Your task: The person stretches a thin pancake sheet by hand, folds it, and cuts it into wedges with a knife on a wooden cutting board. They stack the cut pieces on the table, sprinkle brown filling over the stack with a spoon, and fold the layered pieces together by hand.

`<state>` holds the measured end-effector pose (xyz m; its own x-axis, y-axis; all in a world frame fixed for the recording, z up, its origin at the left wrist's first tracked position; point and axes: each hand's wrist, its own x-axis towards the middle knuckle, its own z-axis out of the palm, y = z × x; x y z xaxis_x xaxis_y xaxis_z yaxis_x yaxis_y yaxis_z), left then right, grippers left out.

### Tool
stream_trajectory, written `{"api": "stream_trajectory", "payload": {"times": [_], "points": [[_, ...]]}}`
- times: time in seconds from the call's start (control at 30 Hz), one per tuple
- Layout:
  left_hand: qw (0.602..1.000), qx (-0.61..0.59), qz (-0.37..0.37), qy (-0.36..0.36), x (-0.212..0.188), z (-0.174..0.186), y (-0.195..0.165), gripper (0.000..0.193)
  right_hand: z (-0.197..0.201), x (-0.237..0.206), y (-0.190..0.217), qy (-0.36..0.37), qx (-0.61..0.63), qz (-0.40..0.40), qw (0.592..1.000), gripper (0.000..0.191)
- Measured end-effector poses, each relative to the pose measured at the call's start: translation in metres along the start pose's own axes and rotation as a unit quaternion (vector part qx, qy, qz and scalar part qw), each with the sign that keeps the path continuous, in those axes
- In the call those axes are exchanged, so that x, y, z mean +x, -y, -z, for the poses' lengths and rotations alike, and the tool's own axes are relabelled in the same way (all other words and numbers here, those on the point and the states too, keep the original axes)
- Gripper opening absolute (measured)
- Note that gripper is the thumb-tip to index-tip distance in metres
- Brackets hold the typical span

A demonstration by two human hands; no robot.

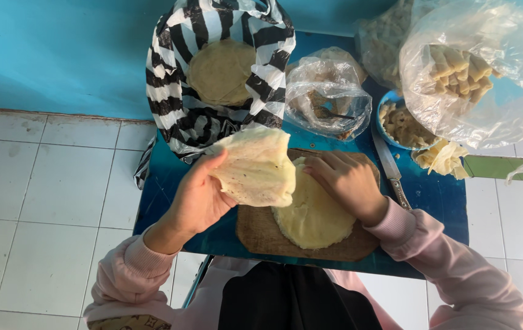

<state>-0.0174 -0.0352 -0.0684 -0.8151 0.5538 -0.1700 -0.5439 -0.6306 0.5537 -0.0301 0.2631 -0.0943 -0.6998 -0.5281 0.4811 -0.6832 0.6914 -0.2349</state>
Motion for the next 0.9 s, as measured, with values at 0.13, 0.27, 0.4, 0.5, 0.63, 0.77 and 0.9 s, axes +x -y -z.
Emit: {"api": "stream_trajectory", "payload": {"times": [0.13,0.27,0.4,0.5,0.63,0.77,0.9], "points": [[1.000,-0.010,0.014,0.026,0.008,-0.003,0.010,0.056,-0.008,0.002,-0.002,0.015,-0.033,0.008,0.999,0.028],[0.998,0.009,0.038,0.040,0.012,-0.005,0.015,0.057,-0.004,0.002,-0.010,0.035,0.037,-0.020,0.998,0.022],[0.995,0.026,0.065,0.073,0.018,-0.012,0.022,0.057,0.008,0.004,-0.023,0.061,0.417,-0.150,0.894,0.035],[0.992,0.052,0.094,0.059,0.025,-0.017,0.027,0.057,0.014,-0.003,-0.028,0.125,0.551,-0.162,0.809,0.047],[0.989,0.116,0.062,0.063,0.035,-0.019,0.026,0.049,0.006,-0.017,-0.033,0.080,0.567,-0.219,0.790,0.032],[0.917,0.395,-0.049,0.002,0.041,-0.019,0.022,0.043,0.004,-0.023,-0.042,-0.018,0.492,-0.239,0.837,0.023],[0.857,0.497,-0.133,0.013,0.052,-0.024,0.020,0.040,0.016,-0.019,-0.044,-0.036,0.484,-0.250,0.838,0.022]]}}
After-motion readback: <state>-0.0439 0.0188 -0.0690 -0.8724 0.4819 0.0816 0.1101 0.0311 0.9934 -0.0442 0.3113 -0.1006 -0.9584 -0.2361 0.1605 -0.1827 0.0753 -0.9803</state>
